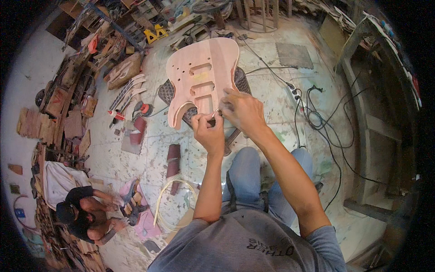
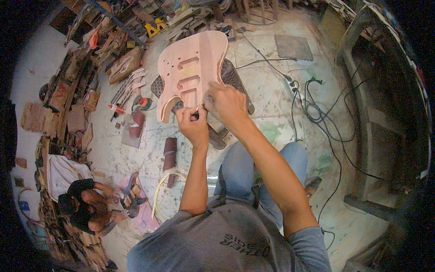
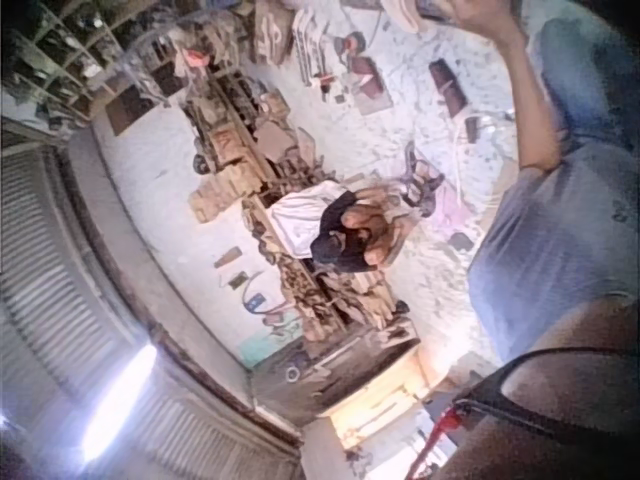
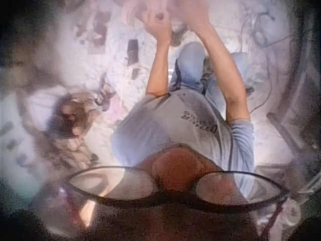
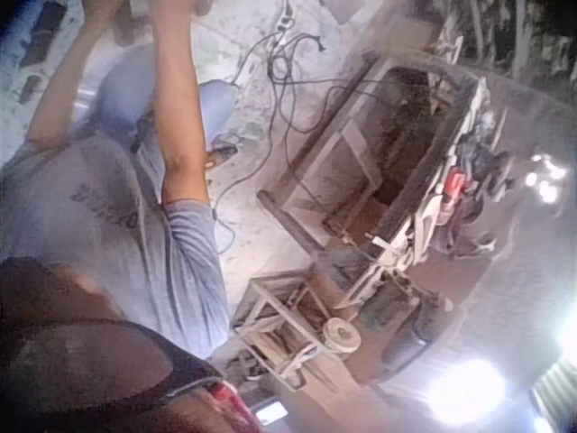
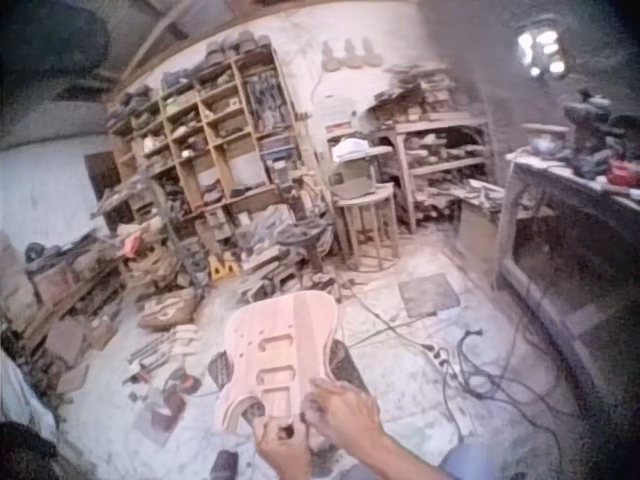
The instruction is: The person sits on the floor in a workshop and works on a light-colored guitar body. They use a power drill to drive screws into the body and then use a small tool to adjust or fit a component into the guitar's cavity.
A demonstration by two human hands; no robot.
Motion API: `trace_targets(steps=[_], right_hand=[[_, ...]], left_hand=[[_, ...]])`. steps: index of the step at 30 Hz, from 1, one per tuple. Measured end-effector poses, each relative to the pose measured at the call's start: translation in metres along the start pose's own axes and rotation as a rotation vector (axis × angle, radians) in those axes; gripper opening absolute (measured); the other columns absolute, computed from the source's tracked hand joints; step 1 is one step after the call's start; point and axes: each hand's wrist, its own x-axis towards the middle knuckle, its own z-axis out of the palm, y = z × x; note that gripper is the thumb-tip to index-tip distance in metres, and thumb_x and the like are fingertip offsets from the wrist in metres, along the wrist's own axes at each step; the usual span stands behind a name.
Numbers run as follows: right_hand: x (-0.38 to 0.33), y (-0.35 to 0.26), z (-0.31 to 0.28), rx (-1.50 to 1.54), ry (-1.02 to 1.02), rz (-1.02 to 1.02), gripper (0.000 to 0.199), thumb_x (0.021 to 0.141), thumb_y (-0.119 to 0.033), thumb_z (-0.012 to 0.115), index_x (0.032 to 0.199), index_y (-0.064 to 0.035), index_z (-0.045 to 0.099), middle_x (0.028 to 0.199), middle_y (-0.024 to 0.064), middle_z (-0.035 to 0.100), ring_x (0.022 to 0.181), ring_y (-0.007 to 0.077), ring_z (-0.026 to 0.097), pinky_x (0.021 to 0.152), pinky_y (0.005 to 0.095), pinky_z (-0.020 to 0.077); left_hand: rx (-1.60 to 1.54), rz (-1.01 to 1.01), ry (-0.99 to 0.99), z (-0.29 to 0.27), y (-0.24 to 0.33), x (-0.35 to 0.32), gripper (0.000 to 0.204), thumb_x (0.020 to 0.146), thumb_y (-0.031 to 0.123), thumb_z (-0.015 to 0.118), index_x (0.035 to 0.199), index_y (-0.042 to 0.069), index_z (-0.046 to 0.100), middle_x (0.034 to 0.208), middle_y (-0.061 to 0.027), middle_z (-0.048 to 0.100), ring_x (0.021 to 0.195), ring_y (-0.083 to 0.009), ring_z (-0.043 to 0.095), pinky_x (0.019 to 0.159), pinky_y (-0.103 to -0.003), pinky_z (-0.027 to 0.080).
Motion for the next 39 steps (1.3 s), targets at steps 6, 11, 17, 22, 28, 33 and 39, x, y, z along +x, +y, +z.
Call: trace_targets(steps=[6, 11, 17, 22, 28, 33, 39], right_hand=[[-0.002, 0.0, -0.001, -0.001, -0.02, 0.012, 0.019, 0.081, -0.021, 0.074, 0.096, -0.0106, 0.078, 0.131, 0.0091, 0.071, 0.097, 0.0304, 0.074, 0.08, 0.0418, 0.0602], [-0.003, 0.001, 0.006, 0.014, 0.126, -0.072, 0.014, 0.08, -0.018, 0.071, 0.086, -0.0054, 0.073, 0.109, 0.0057, 0.072, 0.085, 0.0361, 0.072, 0.072, 0.0493, 0.0595], [-0.004, 0.004, 0.004, 0.006, 0.062, -0.061, 0.015, 0.081, -0.017, 0.071, 0.089, -0.0048, 0.074, 0.114, 0.005, 0.072, 0.086, 0.0361, 0.072, 0.073, 0.0489, 0.0596], [-0.004, 0.003, 0.005, 0.021, 0.089, -0.054, 0.013, 0.082, -0.017, 0.071, 0.086, -0.005, 0.074, 0.113, 0.0051, 0.073, 0.085, 0.0351, 0.072, 0.074, 0.0464, 0.06], [-0.004, 0.005, 0.006, 0.018, 0.079, -0.065, 0.014, 0.082, -0.018, 0.071, 0.086, -0.0055, 0.074, 0.119, 0.0064, 0.073, 0.084, 0.0344, 0.073, 0.075, 0.0447, 0.0605], [-0.005, 0.006, 0.009, 0.014, 0.107, -0.083, 0.014, 0.082, -0.018, 0.071, 0.087, -0.0052, 0.074, 0.12, 0.0078, 0.073, 0.085, 0.0353, 0.073, 0.075, 0.0449, 0.0602], [-0.005, 0.006, 0.008, 0.016, 0.085, -0.088, 0.013, 0.082, -0.016, 0.071, 0.085, -0.0039, 0.072, 0.11, 0.0092, 0.072, 0.083, 0.0363, 0.072, 0.074, 0.0468, 0.0591]], left_hand=[[-0.124, -0.064, 0.016, -0.001, 0.0, -0.004, 0.013, 0.079, -0.001, 0.078, 0.083, 0.001, 0.066, 0.091, -0.0069, 0.059, 0.066, -0.0141, 0.053, 0.056, -0.031, 0.046], [-0.068, 0.056, 0.066, 0.007, -0.003, -0.003, 0.012, 0.079, -0.003, 0.073, 0.079, 0.0, 0.061, 0.089, -0.009, 0.059, 0.069, -0.019, 0.055, 0.057, -0.033, 0.047], [-0.032, 0.075, 0.062, 0.009, -0.004, -0.003, 0.018, 0.079, -0.001, 0.072, 0.076, 0.002, 0.054, 0.087, -0.0103, 0.056, 0.076, -0.0263, 0.059, 0.059, -0.039, 0.049], [0.034, 0.144, 0.066, 0.009, -0.004, -0.002, 0.017, 0.08, -0.001, 0.071, 0.077, 0.001, 0.055, 0.087, -0.0101, 0.055, 0.075, -0.0263, 0.058, 0.06, -0.039, 0.048], [-0.018, 0.096, 0.057, 0.009, -0.004, -0.004, 0.013, 0.081, -0.002, 0.071, 0.079, 0.0, 0.058, 0.087, -0.0095, 0.055, 0.073, -0.0242, 0.055, 0.059, -0.037, 0.046], [-0.058, 0.087, 0.043, 0.008, -0.003, -0.003, 0.013, 0.082, -0.002, 0.071, 0.079, 0.0, 0.058, 0.087, -0.0092, 0.055, 0.071, -0.0223, 0.054, 0.058, -0.036, 0.045], [-0.03, 0.155, 0.035, 0.004, -0.001, -0.001, 0.015, 0.082, -0.002, 0.071, 0.078, 0.0, 0.056, 0.084, -0.0093, 0.053, 0.07, -0.0232, 0.053, 0.059, -0.037, 0.045]])
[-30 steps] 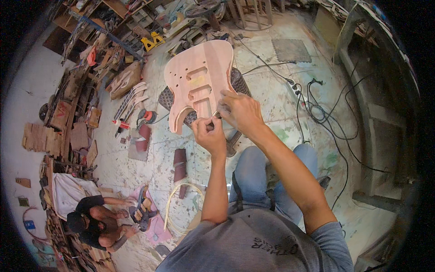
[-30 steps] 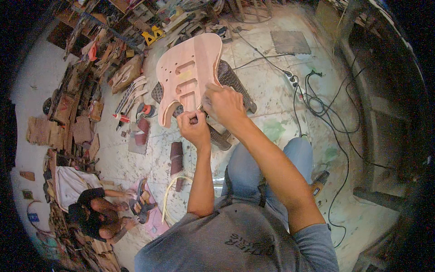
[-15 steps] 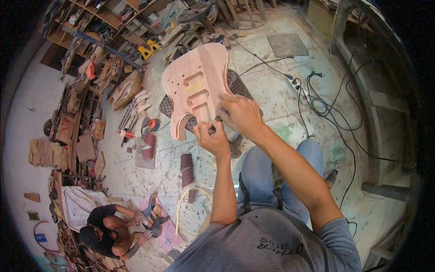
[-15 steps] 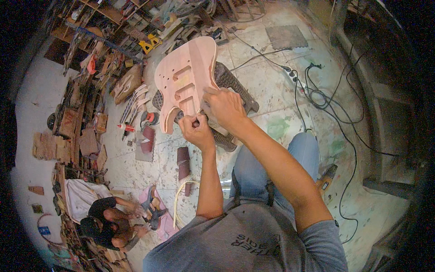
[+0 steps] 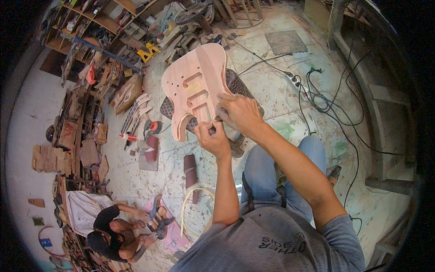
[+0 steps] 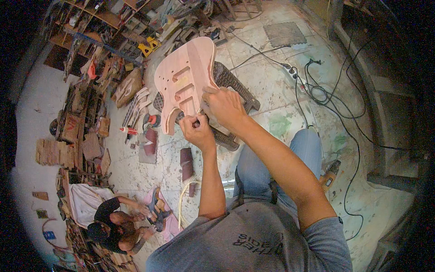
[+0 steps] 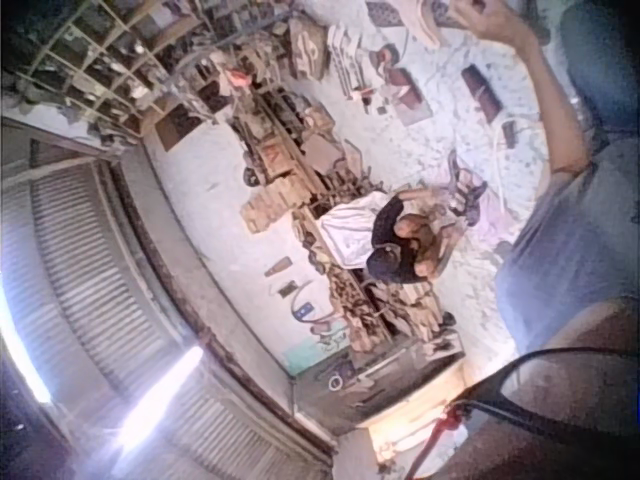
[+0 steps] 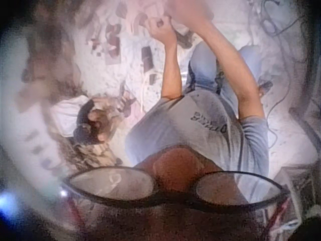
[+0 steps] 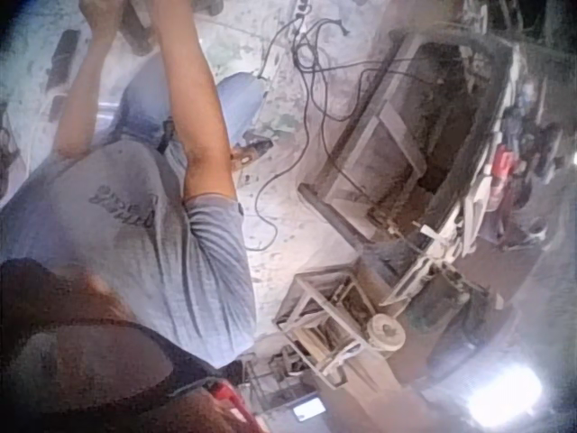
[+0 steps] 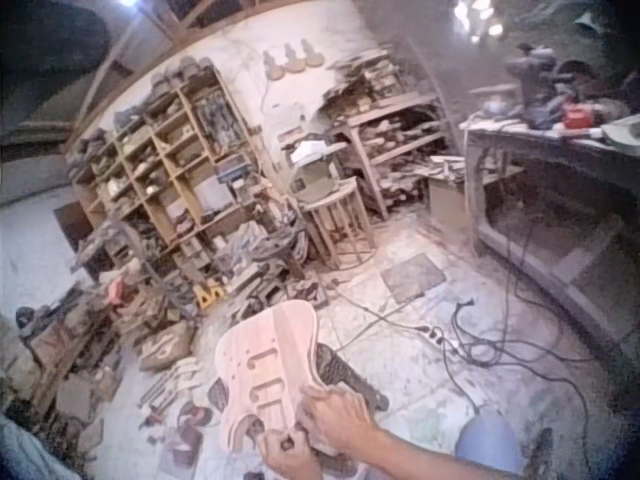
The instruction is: The person sits on the floor in a workshop and works on a light-colored guitar body. They use a power drill to drive screws into the body and then use a small tool to adjust or fit a component into the guitar's cavity.
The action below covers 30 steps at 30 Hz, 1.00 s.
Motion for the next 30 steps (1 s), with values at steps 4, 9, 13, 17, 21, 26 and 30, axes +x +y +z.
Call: trace_targets(steps=[4, 9, 13, 17, 21, 26, 30], right_hand=[[0.001, -0.001, 0.0, -0.011, -0.019, -0.007, 0.012, 0.082, -0.016, 0.07, 0.082, -0.004, 0.07, 0.099, 0.0095, 0.07, 0.081, 0.0363, 0.071, 0.072, 0.0479, 0.0584], [0.002, -0.003, 0.0, -0.025, -0.009, -0.003, 0.012, 0.082, -0.017, 0.069, 0.081, -0.0047, 0.07, 0.099, 0.0092, 0.069, 0.081, 0.0364, 0.071, 0.072, 0.0479, 0.0585], [0.002, -0.004, -0.001, -0.029, -0.03, 0.008, 0.014, 0.084, -0.018, 0.069, 0.082, -0.0044, 0.07, 0.099, 0.0098, 0.07, 0.081, 0.0368, 0.072, 0.072, 0.0491, 0.0586], [0.004, -0.003, -0.002, -0.066, -0.085, 0.049, 0.017, 0.084, -0.022, 0.071, 0.085, -0.0055, 0.074, 0.127, 0.0099, 0.072, 0.085, 0.0352, 0.074, 0.072, 0.046, 0.0601], [0.004, -0.004, -0.002, -0.047, -0.078, 0.055, 0.018, 0.084, -0.022, 0.071, 0.087, -0.0049, 0.075, 0.126, 0.0109, 0.073, 0.087, 0.0358, 0.074, 0.074, 0.0459, 0.0601], [0.004, -0.005, -0.002, -0.052, -0.068, 0.048, 0.019, 0.084, -0.022, 0.071, 0.089, -0.0046, 0.076, 0.125, 0.0119, 0.073, 0.087, 0.0356, 0.074, 0.075, 0.0451, 0.0601], [0.004, -0.006, -0.002, 0.003, 0.002, 0.01, 0.018, 0.086, -0.02, 0.067, 0.082, -0.0022, 0.071, 0.105, 0.0114, 0.069, 0.081, 0.0378, 0.072, 0.071, 0.049, 0.0584]], left_hand=[[0.017, 0.032, 0.012, 0.001, -0.001, 0.002, 0.018, 0.081, -0.002, 0.071, 0.077, 0.0, 0.054, 0.082, -0.0101, 0.054, 0.07, -0.0263, 0.054, 0.06, -0.039, 0.046], [0.027, -0.037, -0.021, 0.0, -0.002, 0.003, 0.016, 0.081, -0.001, 0.071, 0.077, -0.001, 0.055, 0.083, -0.0109, 0.057, 0.072, -0.0291, 0.057, 0.065, -0.042, 0.048], [0.042, -0.095, -0.048, -0.001, 0.001, 0.002, 0.015, 0.081, 0.001, 0.07, 0.077, -0.001, 0.056, 0.082, -0.0106, 0.058, 0.071, -0.0297, 0.057, 0.068, -0.043, 0.048], [0.088, -0.001, 0.009, 0.003, 0.002, 0.003, 0.016, 0.081, 0.003, 0.07, 0.077, -0.001, 0.055, 0.081, -0.0116, 0.056, 0.071, -0.0317, 0.057, 0.068, -0.045, 0.047], [0.103, -0.017, 0.019, 0.006, 0.001, 0.001, 0.017, 0.081, 0.002, 0.07, 0.076, -0.001, 0.054, 0.079, -0.012, 0.053, 0.071, -0.0325, 0.056, 0.067, -0.046, 0.046], [0.095, -0.018, 0.036, 0.008, 0.001, -0.001, 0.018, 0.081, 0.001, 0.069, 0.075, -0.001, 0.052, 0.078, -0.012, 0.052, 0.071, -0.0321, 0.056, 0.066, -0.045, 0.046], [0.094, -0.003, 0.038, 0.009, 0.003, 0.0, 0.019, 0.082, 0.001, 0.069, 0.074, -0.001, 0.052, 0.077, -0.0123, 0.052, 0.07, -0.0324, 0.056, 0.065, -0.046, 0.045]])
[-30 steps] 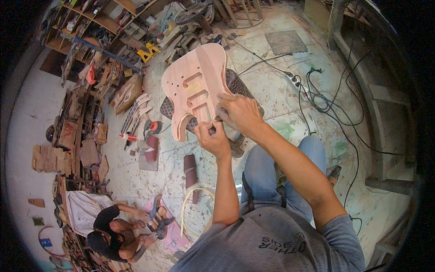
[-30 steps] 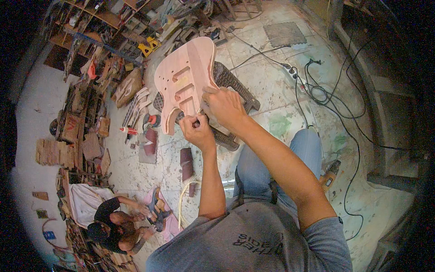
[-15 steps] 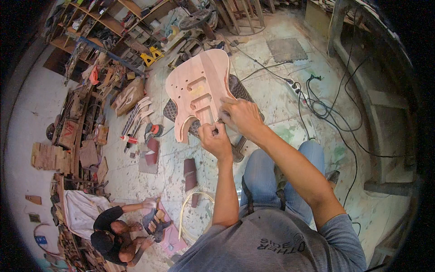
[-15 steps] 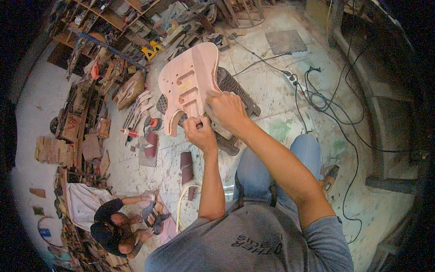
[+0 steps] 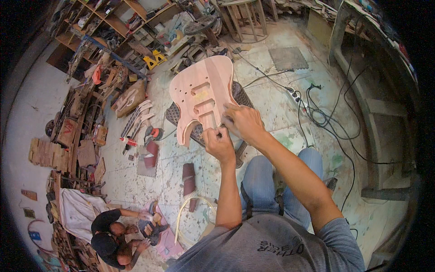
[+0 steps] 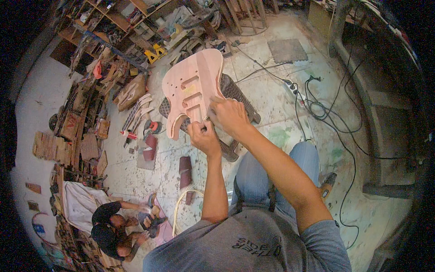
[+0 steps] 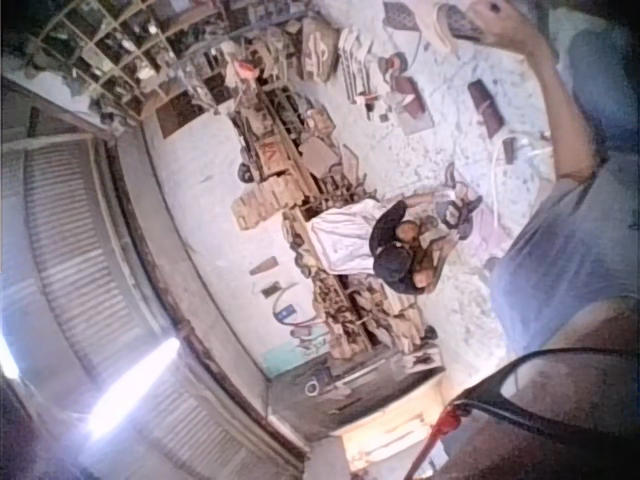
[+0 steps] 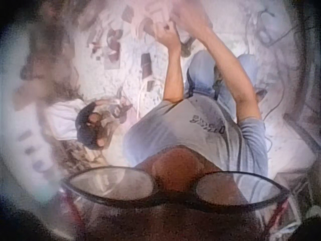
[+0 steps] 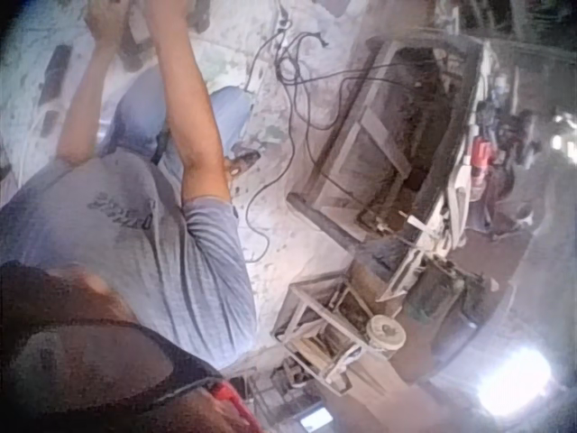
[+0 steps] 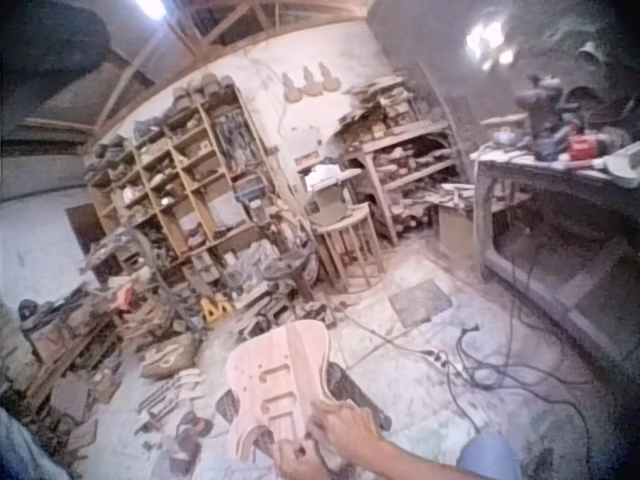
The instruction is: The person sits on the floor in a workshop and works on a light-colored guitar body. They use a power drill to drive screws into the body and then use a small tool to adjust or fit a component into the guitar's cavity.
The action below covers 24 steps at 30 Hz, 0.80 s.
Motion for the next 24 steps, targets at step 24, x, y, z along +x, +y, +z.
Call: trace_targets(steps=[24], right_hand=[[-0.002, -0.003, -0.005, -0.004, -0.06, 0.066, 0.02, 0.084, -0.024, 0.075, 0.094, -0.0065, 0.077, 0.128, 0.0105, 0.072, 0.091, 0.0334, 0.075, 0.079, 0.0433, 0.0598]], left_hand=[[-0.137, -0.078, -0.158, -0.029, -0.012, 0.006, 0.01, 0.083, 0.004, 0.075, 0.088, 0.001, 0.066, 0.086, -0.0091, 0.063, 0.061, -0.0212, 0.056, 0.059, -0.035, 0.047]])
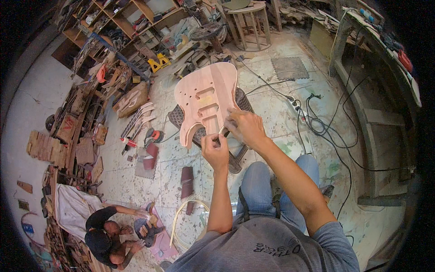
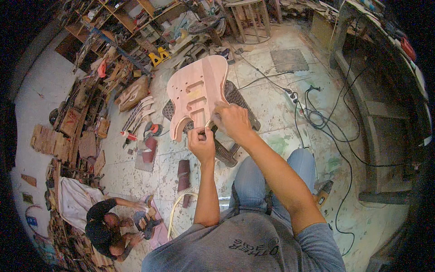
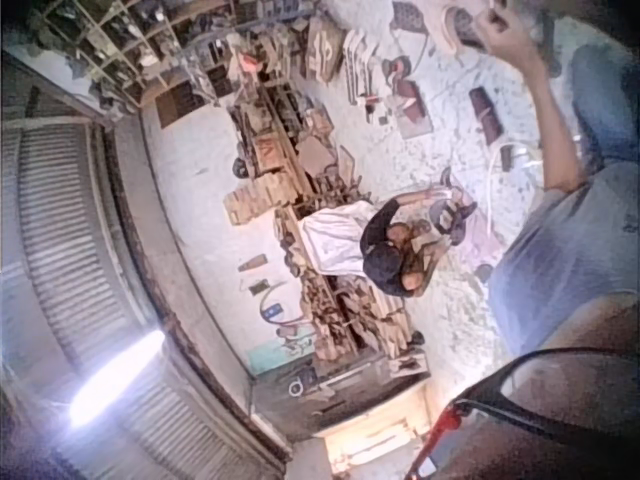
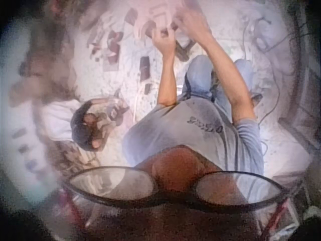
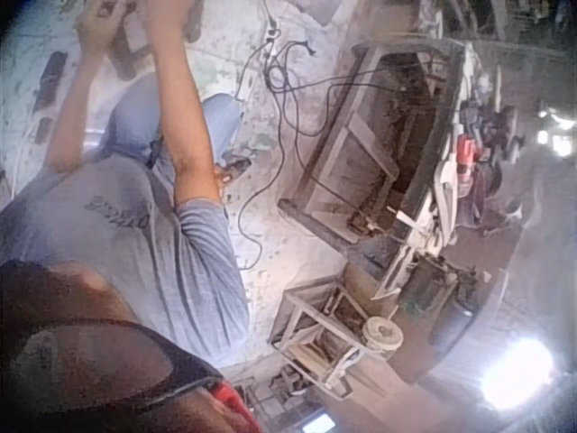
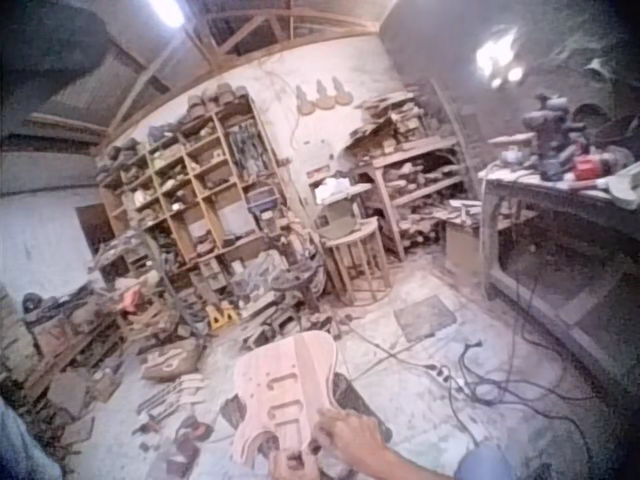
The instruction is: The person sits on the floor in a workshop and works on a light-colored guitar body. They use a power drill to drive screws into the body and then use a small tool to adjust or fit a component into the guitar's cavity.
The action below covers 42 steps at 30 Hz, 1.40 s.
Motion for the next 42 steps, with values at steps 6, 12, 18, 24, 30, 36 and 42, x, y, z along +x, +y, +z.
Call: trace_targets(steps=[6, 12, 18, 24, 30, 36, 42], right_hand=[[-0.002, 0.003, 0.001, 0.03, -0.009, 0.015, 0.021, 0.085, -0.024, 0.075, 0.096, -0.006, 0.077, 0.126, 0.0137, 0.072, 0.093, 0.0337, 0.074, 0.079, 0.0428, 0.0593], [-0.004, 0.01, -0.013, 0.207, 0.114, -0.023, 0.023, 0.087, -0.021, 0.074, 0.103, -0.0046, 0.078, 0.127, 0.0165, 0.071, 0.099, 0.0334, 0.072, 0.085, 0.0419, 0.0567], [-0.035, -0.006, -0.057, 0.254, 0.14, -0.247, 0.023, 0.086, -0.02, 0.076, 0.103, -0.0038, 0.076, 0.1, 0.0116, 0.073, 0.089, 0.0335, 0.066, 0.084, 0.0438, 0.0533], [-0.066, -0.016, -0.088, 0.202, 0.186, -0.278, 0.017, 0.08, -0.008, 0.081, 0.094, -0.0037, 0.073, 0.089, 0.0088, 0.07, 0.082, 0.0286, 0.064, 0.074, 0.039, 0.0523], [-0.087, -0.013, -0.106, 0.169, 0.292, -0.315, 0.019, 0.075, -0.005, 0.083, 0.089, -0.0038, 0.069, 0.082, 0.0083, 0.063, 0.076, 0.0283, 0.061, 0.068, 0.0392, 0.0504], [-0.096, -0.015, -0.116, 0.136, 0.292, -0.332, 0.021, 0.073, -0.004, 0.084, 0.084, -0.0036, 0.066, 0.079, 0.008, 0.06, 0.073, 0.028, 0.059, 0.064, 0.0388, 0.0485], [-0.103, -0.026, -0.114, 0.095, 0.37, -0.361, 0.021, 0.071, -0.003, 0.083, 0.082, -0.0044, 0.065, 0.076, 0.0071, 0.057, 0.071, 0.0272, 0.057, 0.062, 0.0386, 0.0465]], left_hand=[[-0.042, -0.024, -0.015, -0.002, -0.001, -0.001, 0.008, 0.084, 0.005, 0.075, 0.089, 0.001, 0.069, 0.089, -0.009, 0.065, 0.063, -0.0192, 0.059, 0.059, -0.034, 0.048], [-0.163, -0.053, -0.03, -0.016, 0.011, 0.009, 0.007, 0.086, 0.002, 0.075, 0.089, 0.0, 0.07, 0.09, -0.0086, 0.065, 0.068, -0.0161, 0.06, 0.061, -0.03, 0.049], [-0.201, 0.204, -0.11, -0.04, 0.043, 0.011, 0.009, 0.084, -0.001, 0.074, 0.092, 0.001, 0.069, 0.092, -0.0096, 0.066, 0.071, -0.0174, 0.06, 0.062, -0.03, 0.05], [-0.256, 0.338, -0.209, -0.041, 0.077, 0.004, 0.014, 0.083, -0.002, 0.074, 0.095, 0.002, 0.068, 0.09, -0.0113, 0.067, 0.073, -0.022, 0.064, 0.064, -0.032, 0.053], [-0.267, 0.447, -0.318, -0.041, 0.098, 0.002, 0.015, 0.081, -0.001, 0.075, 0.093, 0.004, 0.068, 0.088, -0.0127, 0.068, 0.078, -0.0274, 0.068, 0.066, -0.037, 0.055], [-0.267, 0.455, -0.37, -0.044, 0.109, -0.001, 0.013, 0.079, 0.0, 0.076, 0.088, 0.003, 0.067, 0.084, -0.0115, 0.066, 0.074, -0.0274, 0.067, 0.065, -0.037, 0.054], [-0.308, 0.391, -0.377, -0.045, 0.117, -0.007, 0.013, 0.078, -0.002, 0.074, 0.085, 0.003, 0.065, 0.08, -0.0112, 0.064, 0.07, -0.0268, 0.065, 0.063, -0.037, 0.053]])
